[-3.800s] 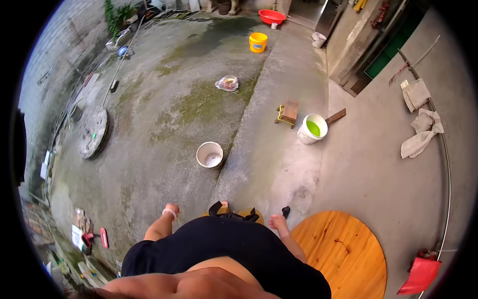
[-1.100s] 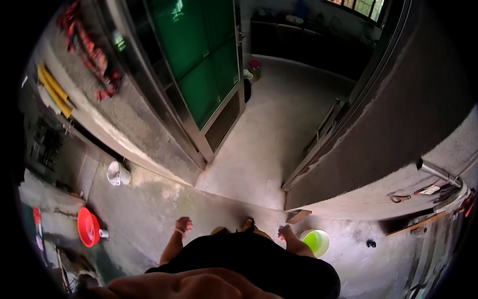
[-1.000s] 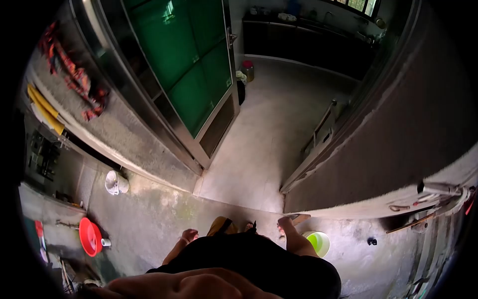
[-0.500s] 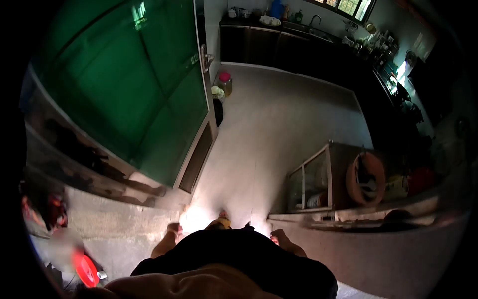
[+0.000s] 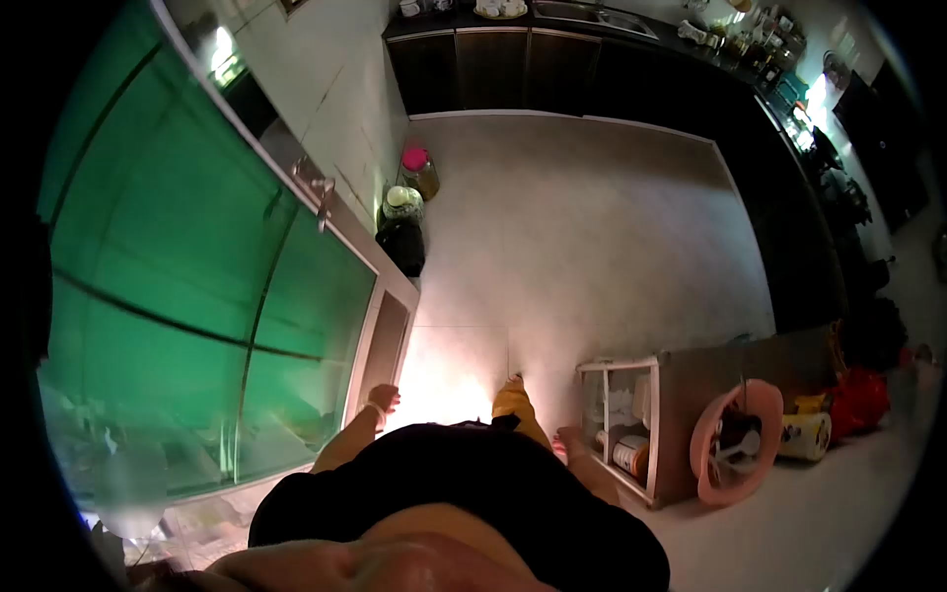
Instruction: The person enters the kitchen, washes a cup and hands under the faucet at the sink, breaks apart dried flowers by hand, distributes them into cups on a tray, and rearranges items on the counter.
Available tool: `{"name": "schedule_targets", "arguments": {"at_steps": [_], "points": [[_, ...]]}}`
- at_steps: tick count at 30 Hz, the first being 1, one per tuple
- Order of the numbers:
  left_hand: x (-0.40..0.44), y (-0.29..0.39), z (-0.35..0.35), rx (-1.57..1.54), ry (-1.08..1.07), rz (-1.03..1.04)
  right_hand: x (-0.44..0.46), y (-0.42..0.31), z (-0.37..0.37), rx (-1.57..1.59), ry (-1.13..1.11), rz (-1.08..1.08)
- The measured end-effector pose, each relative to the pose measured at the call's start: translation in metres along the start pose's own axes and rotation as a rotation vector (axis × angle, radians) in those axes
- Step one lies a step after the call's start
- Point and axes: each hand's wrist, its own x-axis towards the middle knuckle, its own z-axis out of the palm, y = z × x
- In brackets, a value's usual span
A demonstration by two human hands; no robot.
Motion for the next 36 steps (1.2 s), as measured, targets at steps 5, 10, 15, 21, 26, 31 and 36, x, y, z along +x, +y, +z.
{"name": "schedule_targets", "arguments": {"at_steps": [5,10,15,21,26,31,36], "points": [[0.006,0.05,0.0,0.08,0.066,-0.204,0.126,-0.087,-0.058,-0.129,-0.018,0.132],[0.051,0.124,0.013,-0.151,0.221,-0.189,0.212,-0.25,-0.091,0.132,-0.196,0.034],[0.114,0.255,0.051,0.137,0.065,-0.372,0.221,-0.406,-0.08,0.239,0.139,-0.153],[0.266,0.491,0.102,0.245,-0.039,0.036,0.255,-0.492,-0.104,0.26,0.197,0.115],[0.3,0.71,0.17,-0.015,-0.002,0.526,0.331,-0.517,-0.145,0.112,0.193,0.103],[0.37,0.794,0.205,0.198,0.072,0.671,0.467,-0.519,-0.179,-1.14,0.023,-0.615],[0.472,0.709,0.187,1.573,-0.015,0.524,0.538,-0.756,-0.197,0.07,0.032,-0.29]]}}
